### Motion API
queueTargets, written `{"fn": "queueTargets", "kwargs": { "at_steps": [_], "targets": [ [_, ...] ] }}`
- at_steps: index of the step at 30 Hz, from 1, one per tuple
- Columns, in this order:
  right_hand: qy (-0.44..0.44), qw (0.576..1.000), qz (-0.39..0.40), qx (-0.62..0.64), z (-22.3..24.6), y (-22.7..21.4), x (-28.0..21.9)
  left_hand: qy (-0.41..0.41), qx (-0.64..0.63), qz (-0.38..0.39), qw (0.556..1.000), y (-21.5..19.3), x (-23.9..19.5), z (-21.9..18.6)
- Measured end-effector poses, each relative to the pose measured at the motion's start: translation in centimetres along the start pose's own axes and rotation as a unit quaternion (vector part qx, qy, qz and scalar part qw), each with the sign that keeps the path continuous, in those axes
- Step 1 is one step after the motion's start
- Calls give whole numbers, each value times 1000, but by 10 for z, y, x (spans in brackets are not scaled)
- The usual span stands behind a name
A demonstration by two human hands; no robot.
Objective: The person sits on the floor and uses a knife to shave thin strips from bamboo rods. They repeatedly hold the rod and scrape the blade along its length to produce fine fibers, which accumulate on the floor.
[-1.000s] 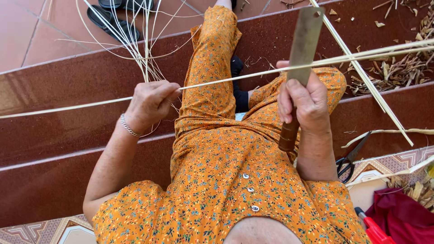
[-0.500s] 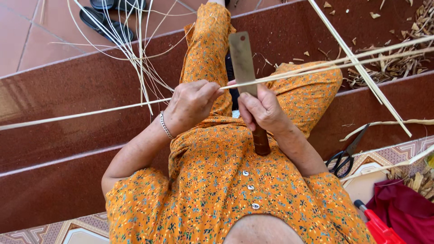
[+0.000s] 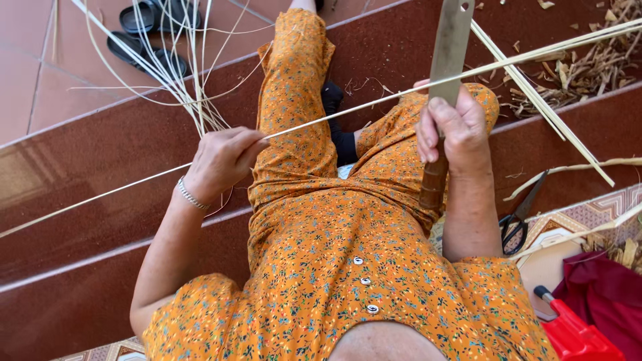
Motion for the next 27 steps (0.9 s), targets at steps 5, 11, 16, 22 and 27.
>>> {"fn": "queueTargets", "kwargs": {
  "at_steps": [5, 11, 16, 22, 27],
  "targets": [
    [5, 1000, 11, 18, -5, 2, 6, -26, 19, -37, 999, 8, -16, 2],
    [68, 994, 90, 5, -31, 32, 2, 12, 14, -26, 999, 23, 7, -25],
    [106, 987, 120, 26, -59, 49, -2, 4, -7, -30, 1000, 35, 26, -44],
    [145, 980, 132, 27, -76, 62, -6, -2, -18, -16, 1000, 49, 48, -56],
    [128, 986, 102, -16, -56, 40, 1, 19, -57, 21, 998, 40, 50, -47]
  ]
}}
Point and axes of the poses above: each hand's wrist, its own x-axis towards the middle knuckle, its own y-axis out of the palm, z = x × y, the point moved 5 cm from there along x, towards the middle knuckle, and after that the axes turned 8 degrees about x, right-handed, at the moved point
